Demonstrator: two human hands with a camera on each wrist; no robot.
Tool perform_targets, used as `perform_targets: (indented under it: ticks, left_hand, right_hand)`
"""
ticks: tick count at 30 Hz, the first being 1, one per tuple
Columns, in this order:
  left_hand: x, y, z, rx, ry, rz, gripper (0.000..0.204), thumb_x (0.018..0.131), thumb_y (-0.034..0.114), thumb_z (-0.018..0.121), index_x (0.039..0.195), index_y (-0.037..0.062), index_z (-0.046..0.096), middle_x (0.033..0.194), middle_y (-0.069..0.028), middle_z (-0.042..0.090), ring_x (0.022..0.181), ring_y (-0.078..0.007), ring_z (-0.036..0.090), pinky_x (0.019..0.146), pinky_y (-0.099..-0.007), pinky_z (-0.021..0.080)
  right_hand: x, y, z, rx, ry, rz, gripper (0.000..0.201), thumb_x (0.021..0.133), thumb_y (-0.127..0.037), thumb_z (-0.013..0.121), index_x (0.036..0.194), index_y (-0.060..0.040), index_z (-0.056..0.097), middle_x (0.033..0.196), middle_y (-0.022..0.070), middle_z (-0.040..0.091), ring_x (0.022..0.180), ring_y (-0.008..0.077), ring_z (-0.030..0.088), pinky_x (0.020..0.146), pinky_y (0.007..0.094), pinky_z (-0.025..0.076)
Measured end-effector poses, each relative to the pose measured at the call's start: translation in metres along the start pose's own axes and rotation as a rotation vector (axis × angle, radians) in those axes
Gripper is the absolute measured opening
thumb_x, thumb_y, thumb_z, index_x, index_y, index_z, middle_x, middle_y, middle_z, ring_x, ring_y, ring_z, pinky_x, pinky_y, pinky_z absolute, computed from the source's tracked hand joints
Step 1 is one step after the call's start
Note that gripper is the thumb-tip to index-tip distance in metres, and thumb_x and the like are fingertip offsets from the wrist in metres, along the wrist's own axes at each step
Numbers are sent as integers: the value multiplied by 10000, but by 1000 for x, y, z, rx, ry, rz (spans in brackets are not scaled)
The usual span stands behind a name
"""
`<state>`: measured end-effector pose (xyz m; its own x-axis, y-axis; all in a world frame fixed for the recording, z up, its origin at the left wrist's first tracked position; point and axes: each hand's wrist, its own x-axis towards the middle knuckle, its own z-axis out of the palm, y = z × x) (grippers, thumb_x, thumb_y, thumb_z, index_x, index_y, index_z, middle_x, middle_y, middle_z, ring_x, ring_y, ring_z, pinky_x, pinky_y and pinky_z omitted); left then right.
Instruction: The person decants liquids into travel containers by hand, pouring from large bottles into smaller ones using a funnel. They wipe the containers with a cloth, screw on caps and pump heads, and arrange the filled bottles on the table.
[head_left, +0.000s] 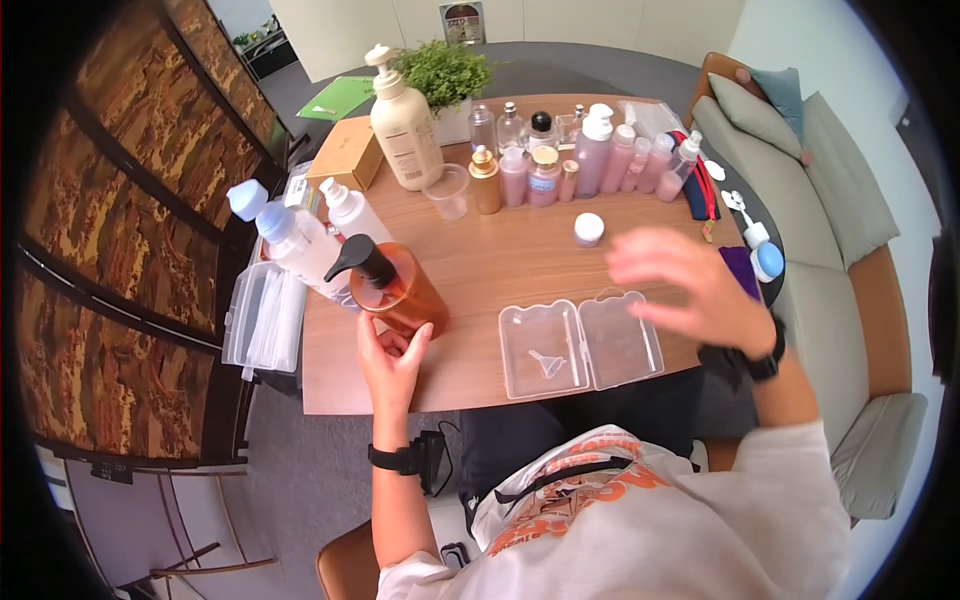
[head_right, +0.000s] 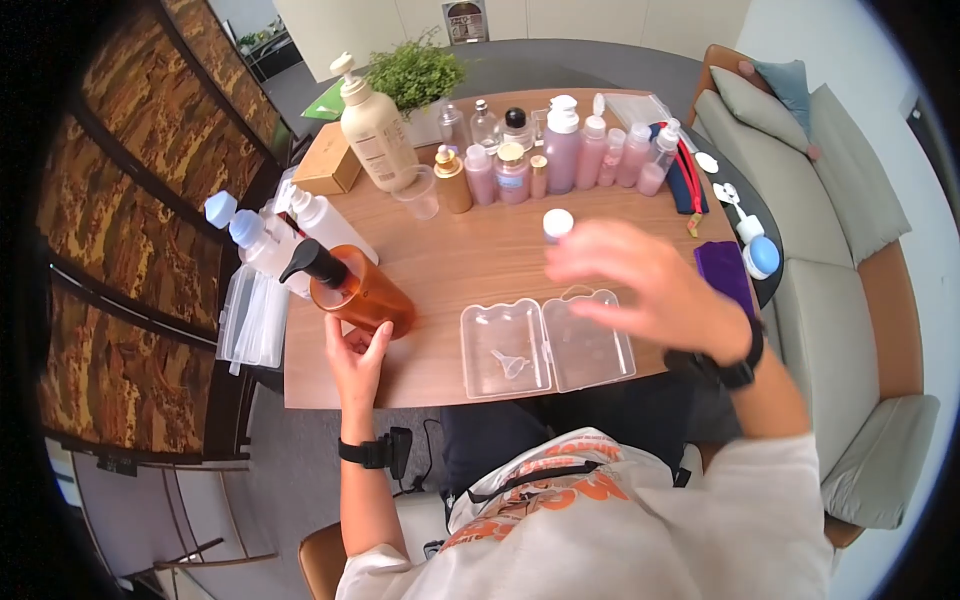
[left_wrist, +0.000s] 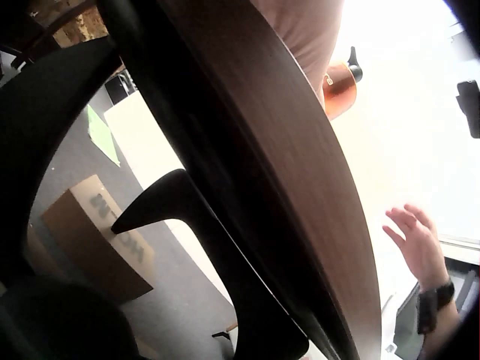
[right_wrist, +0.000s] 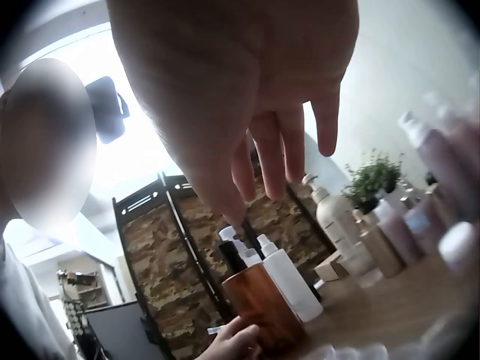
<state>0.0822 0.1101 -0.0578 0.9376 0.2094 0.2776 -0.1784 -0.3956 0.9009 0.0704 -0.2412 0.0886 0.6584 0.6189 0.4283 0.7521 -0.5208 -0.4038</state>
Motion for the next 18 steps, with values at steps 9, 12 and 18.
perform_targets:
  ticks: [9,12,18]
  left_hand:
    - [25,41,35,155,-56,119,565,686,252,834,1027,-37,488,1000,-146,543,653,-192,566,614,-307,474]
    - [41,27,52,424,46,404,579,716,230,818,1112,-34,489,973,-142,609,782,-250,610,700,-328,481]
    - [51,27,66,299,49,295,609,757,281,791,1161,-48,474,934,-135,616,831,-223,624,598,-314,515]
  right_hand:
    - [-219,-37,14,174,389,851,317,719,75,661,1027,4,635,972,104,637,826,179,640,726,270,502]
    - [-278,-32,22,57,389,910,321,724,77,652,1035,2,624,962,109,631,791,177,633,699,266,496]
    - [-342,-49,47,-217,333,1017,371,715,46,646,1075,-24,592,1058,147,586,1022,330,556,896,394,440]
